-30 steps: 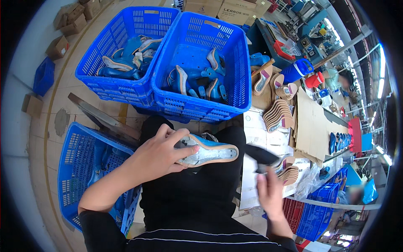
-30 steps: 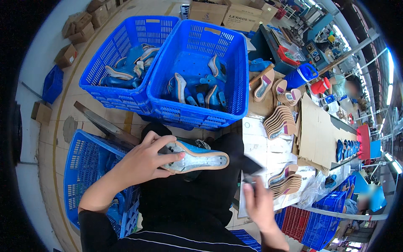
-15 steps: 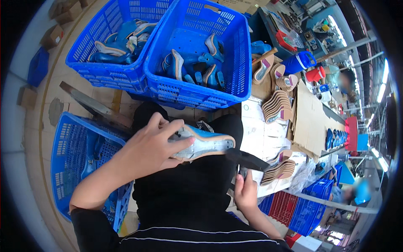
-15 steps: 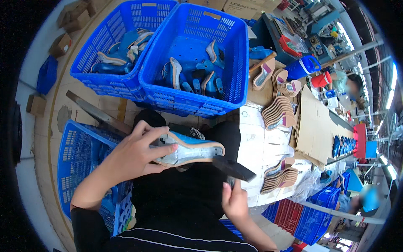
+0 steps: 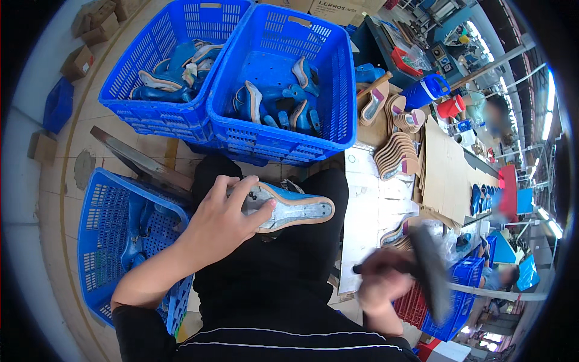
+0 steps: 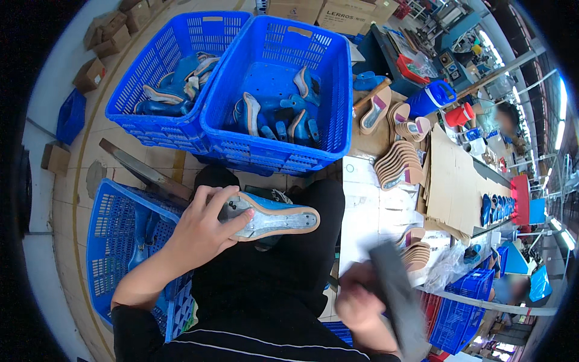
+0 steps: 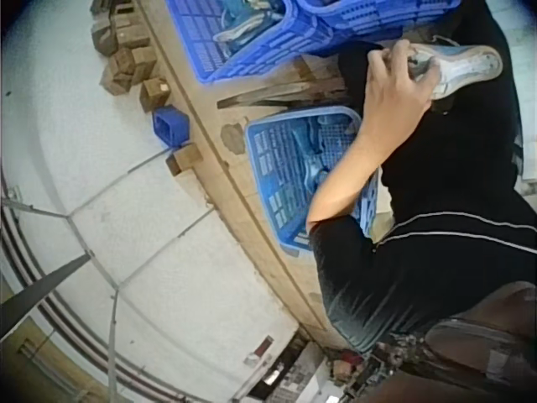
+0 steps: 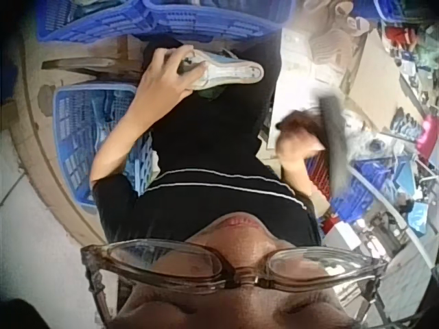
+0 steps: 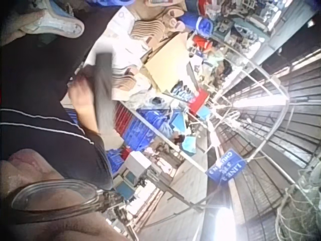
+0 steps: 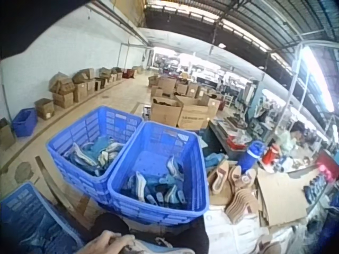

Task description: Inspecting shoe components on lasts and using a hammer to adjust them during production.

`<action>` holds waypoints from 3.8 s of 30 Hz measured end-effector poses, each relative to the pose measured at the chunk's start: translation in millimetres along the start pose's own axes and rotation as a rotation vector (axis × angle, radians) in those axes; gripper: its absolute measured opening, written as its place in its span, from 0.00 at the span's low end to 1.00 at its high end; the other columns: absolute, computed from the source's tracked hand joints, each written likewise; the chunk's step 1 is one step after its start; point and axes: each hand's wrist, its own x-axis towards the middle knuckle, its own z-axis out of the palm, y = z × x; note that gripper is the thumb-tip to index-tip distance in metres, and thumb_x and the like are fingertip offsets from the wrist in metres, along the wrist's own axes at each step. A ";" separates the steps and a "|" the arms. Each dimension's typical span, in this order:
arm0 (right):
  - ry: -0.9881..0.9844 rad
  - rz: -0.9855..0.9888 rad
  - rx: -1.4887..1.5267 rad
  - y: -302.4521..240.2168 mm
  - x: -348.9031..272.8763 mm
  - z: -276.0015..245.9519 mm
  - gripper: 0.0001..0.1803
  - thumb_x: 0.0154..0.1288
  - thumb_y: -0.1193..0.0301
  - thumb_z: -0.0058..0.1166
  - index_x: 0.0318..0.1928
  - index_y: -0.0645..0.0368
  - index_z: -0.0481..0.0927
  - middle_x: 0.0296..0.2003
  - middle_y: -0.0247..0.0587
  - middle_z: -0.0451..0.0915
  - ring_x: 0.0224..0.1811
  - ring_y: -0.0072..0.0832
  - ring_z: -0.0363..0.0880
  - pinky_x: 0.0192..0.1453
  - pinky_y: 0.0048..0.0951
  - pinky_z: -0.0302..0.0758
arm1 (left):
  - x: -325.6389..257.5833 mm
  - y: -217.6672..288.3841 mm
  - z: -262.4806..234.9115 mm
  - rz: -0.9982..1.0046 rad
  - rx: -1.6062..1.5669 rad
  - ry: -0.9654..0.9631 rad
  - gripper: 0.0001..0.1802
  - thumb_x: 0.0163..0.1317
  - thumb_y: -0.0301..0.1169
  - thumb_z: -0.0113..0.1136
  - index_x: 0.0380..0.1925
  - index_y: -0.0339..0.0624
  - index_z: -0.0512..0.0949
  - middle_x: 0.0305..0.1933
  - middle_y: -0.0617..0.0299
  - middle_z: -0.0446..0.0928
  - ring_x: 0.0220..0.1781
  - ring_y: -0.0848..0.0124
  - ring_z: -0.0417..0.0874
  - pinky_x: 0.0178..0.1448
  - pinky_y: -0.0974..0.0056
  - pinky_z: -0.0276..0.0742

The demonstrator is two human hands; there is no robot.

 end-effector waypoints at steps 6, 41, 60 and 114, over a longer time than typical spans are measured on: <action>-0.342 0.928 -0.111 13.1 -0.2 3.1 0.19 0.87 0.58 0.47 0.40 0.61 0.72 0.15 0.39 0.72 0.15 0.27 0.74 0.21 0.32 0.67 | -4.6 -0.5 16.3 -0.048 0.093 0.145 0.23 0.57 0.27 0.74 0.55 0.55 0.86 0.65 0.46 0.73 0.59 0.48 0.76 0.56 0.53 0.85; -0.284 0.533 0.605 39.1 20.3 59.5 0.50 0.63 0.46 0.75 0.72 0.69 0.70 0.52 0.49 0.86 0.53 0.34 0.86 0.63 0.34 0.82 | -25.8 18.4 26.4 -0.227 -1.132 0.929 0.42 0.50 0.32 0.87 0.66 0.40 0.78 0.53 0.56 0.83 0.52 0.63 0.82 0.64 0.58 0.77; -0.688 0.988 0.664 -4.4 86.6 128.9 0.63 0.44 0.80 0.76 0.84 0.61 0.59 0.71 0.47 0.75 0.70 0.40 0.76 0.78 0.38 0.68 | -62.4 -31.3 24.6 -0.639 -1.362 0.957 0.34 0.75 0.42 0.69 0.73 0.39 0.69 0.72 0.46 0.74 0.69 0.56 0.81 0.69 0.51 0.79; -0.616 0.195 -0.449 59.6 11.0 177.6 0.19 0.84 0.62 0.53 0.56 0.64 0.89 0.50 0.51 0.91 0.49 0.41 0.89 0.58 0.37 0.83 | -424.5 -153.4 163.8 -0.970 0.736 -0.279 0.40 0.75 0.33 0.52 0.85 0.59 0.53 0.71 0.48 0.69 0.75 0.51 0.69 0.82 0.45 0.61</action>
